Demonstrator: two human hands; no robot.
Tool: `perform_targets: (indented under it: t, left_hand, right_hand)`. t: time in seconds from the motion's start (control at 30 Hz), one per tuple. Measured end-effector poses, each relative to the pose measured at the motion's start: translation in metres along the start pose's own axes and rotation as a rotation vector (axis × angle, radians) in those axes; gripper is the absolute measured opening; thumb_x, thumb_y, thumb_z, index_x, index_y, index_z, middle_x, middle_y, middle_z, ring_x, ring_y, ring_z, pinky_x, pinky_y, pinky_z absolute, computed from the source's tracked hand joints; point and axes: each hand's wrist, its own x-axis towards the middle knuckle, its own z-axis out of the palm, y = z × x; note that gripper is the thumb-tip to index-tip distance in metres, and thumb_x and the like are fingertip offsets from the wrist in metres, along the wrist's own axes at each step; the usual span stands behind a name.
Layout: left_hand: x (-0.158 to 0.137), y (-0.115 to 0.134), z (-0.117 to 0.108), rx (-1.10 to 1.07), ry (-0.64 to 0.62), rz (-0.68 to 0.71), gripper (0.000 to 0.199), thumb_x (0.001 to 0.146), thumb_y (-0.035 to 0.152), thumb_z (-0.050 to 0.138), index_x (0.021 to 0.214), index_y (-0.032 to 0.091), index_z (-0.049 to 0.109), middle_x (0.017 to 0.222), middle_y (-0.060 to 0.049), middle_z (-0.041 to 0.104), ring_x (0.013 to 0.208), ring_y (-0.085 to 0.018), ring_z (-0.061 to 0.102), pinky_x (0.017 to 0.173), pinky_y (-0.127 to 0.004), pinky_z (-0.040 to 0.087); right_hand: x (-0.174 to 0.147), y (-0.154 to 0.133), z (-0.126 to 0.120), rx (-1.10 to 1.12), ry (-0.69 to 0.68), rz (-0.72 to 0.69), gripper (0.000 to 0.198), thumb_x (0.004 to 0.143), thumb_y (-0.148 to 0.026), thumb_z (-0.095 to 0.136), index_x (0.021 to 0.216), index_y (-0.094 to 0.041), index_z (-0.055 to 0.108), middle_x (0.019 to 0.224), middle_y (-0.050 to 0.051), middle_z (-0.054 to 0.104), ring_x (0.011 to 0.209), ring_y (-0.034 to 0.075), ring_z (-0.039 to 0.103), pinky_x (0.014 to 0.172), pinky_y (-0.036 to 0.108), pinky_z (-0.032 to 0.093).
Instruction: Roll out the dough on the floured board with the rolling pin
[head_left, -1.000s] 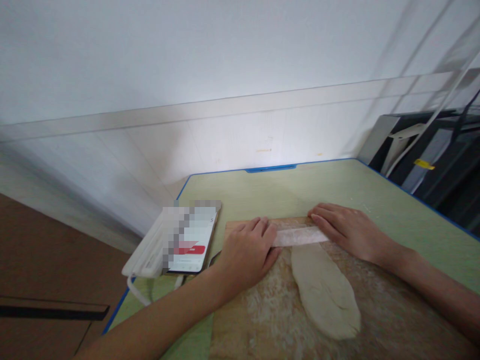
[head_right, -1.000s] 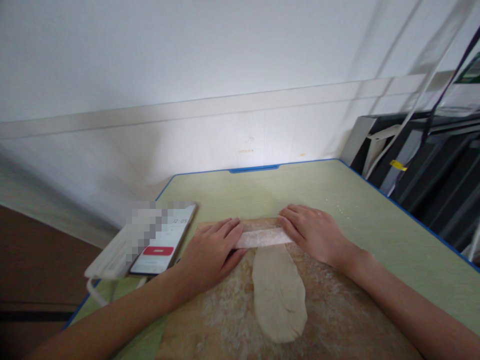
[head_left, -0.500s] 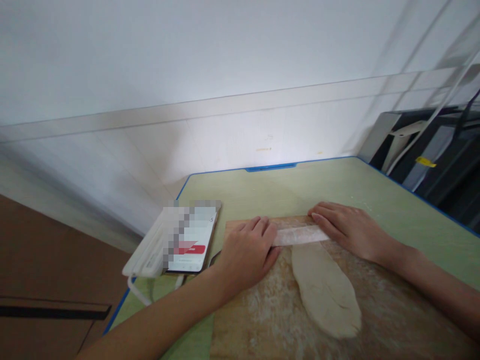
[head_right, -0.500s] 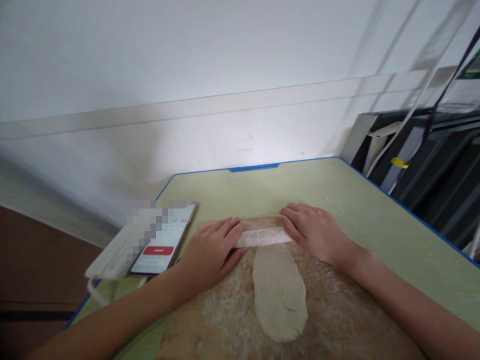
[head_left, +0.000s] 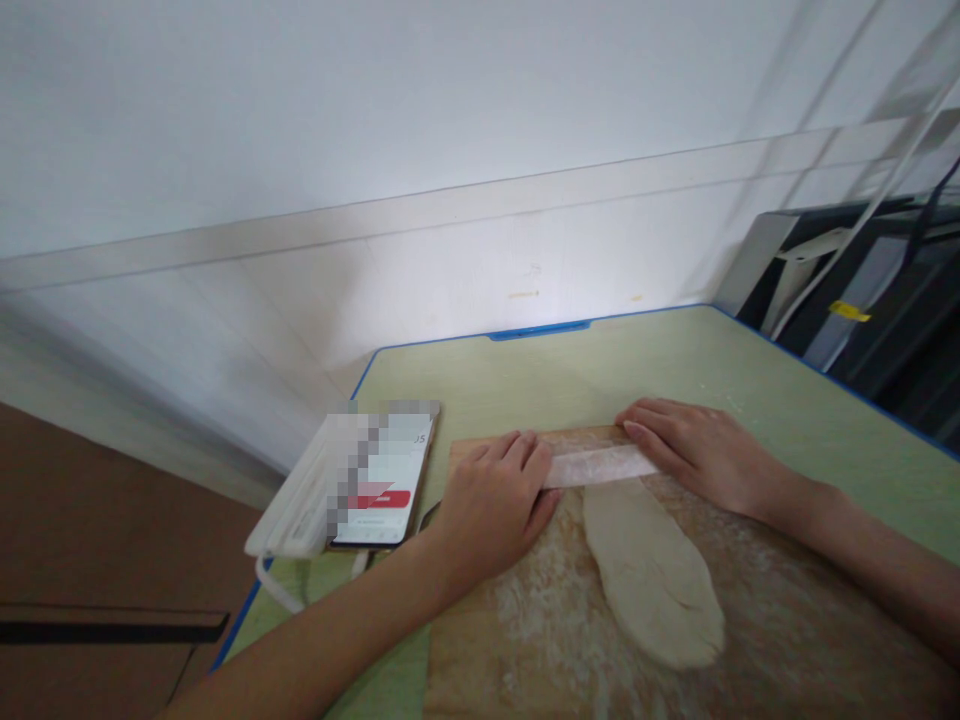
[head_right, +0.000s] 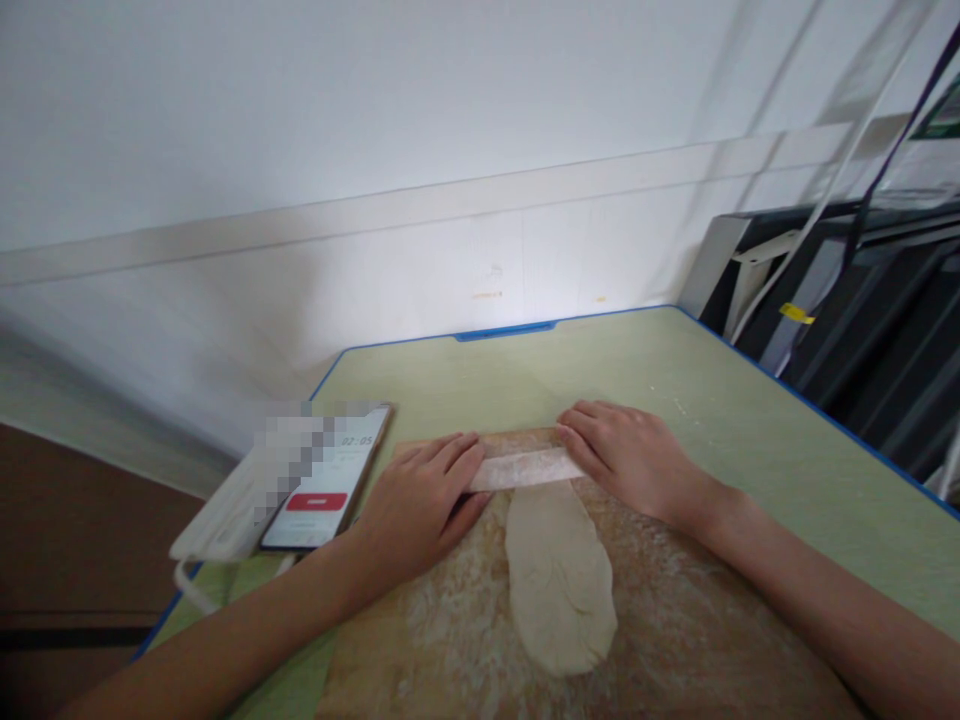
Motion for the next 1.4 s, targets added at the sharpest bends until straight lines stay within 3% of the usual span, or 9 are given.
perform_targets:
  t: [0.63,0.87,1.13,1.4]
  left_hand:
    - [-0.001,-0.003,0.0,-0.028,-0.004,0.006,0.029,0.084,0.031,0.044,0.108,0.014,0.049,0.117,-0.012,0.055,0.105,-0.025,0.051,0.088,-0.041,0.041]
    - [-0.001,0.001,-0.002,-0.017,-0.019,-0.011,0.037,0.084,0.031,0.044,0.116,0.011,0.045,0.124,-0.015,0.049,0.112,-0.026,0.048,0.094,-0.038,0.038]
    - [-0.007,0.015,-0.007,-0.024,-0.088,-0.033,0.047,0.083,0.037,0.049,0.118,0.008,0.043,0.128,-0.02,0.046,0.115,-0.027,0.046,0.093,-0.038,0.04]
    - [0.007,-0.004,-0.003,-0.027,-0.069,-0.019,0.036,0.089,0.039,0.038,0.116,0.015,0.045,0.122,-0.012,0.052,0.111,-0.025,0.049,0.092,-0.041,0.04]
  right_hand:
    - [-0.003,0.004,0.004,0.02,0.017,-0.008,0.041,0.091,-0.035,0.024,0.097,-0.019,0.062,0.096,0.008,0.065,0.085,0.022,0.06,0.074,0.036,0.046]
    - [-0.01,0.01,0.012,0.032,0.057,-0.041,0.04,0.091,-0.036,0.03,0.118,-0.018,0.053,0.122,0.004,0.056,0.117,0.021,0.045,0.099,0.04,0.034]
    - [-0.017,0.001,0.006,-0.006,0.022,-0.065,0.04,0.091,-0.038,0.03,0.122,-0.022,0.051,0.125,0.005,0.054,0.113,0.022,0.049,0.094,0.043,0.039]
    - [0.007,0.015,0.015,-0.001,0.063,-0.112,0.041,0.091,-0.035,0.027,0.114,-0.017,0.056,0.115,0.007,0.06,0.11,0.022,0.051,0.095,0.041,0.037]
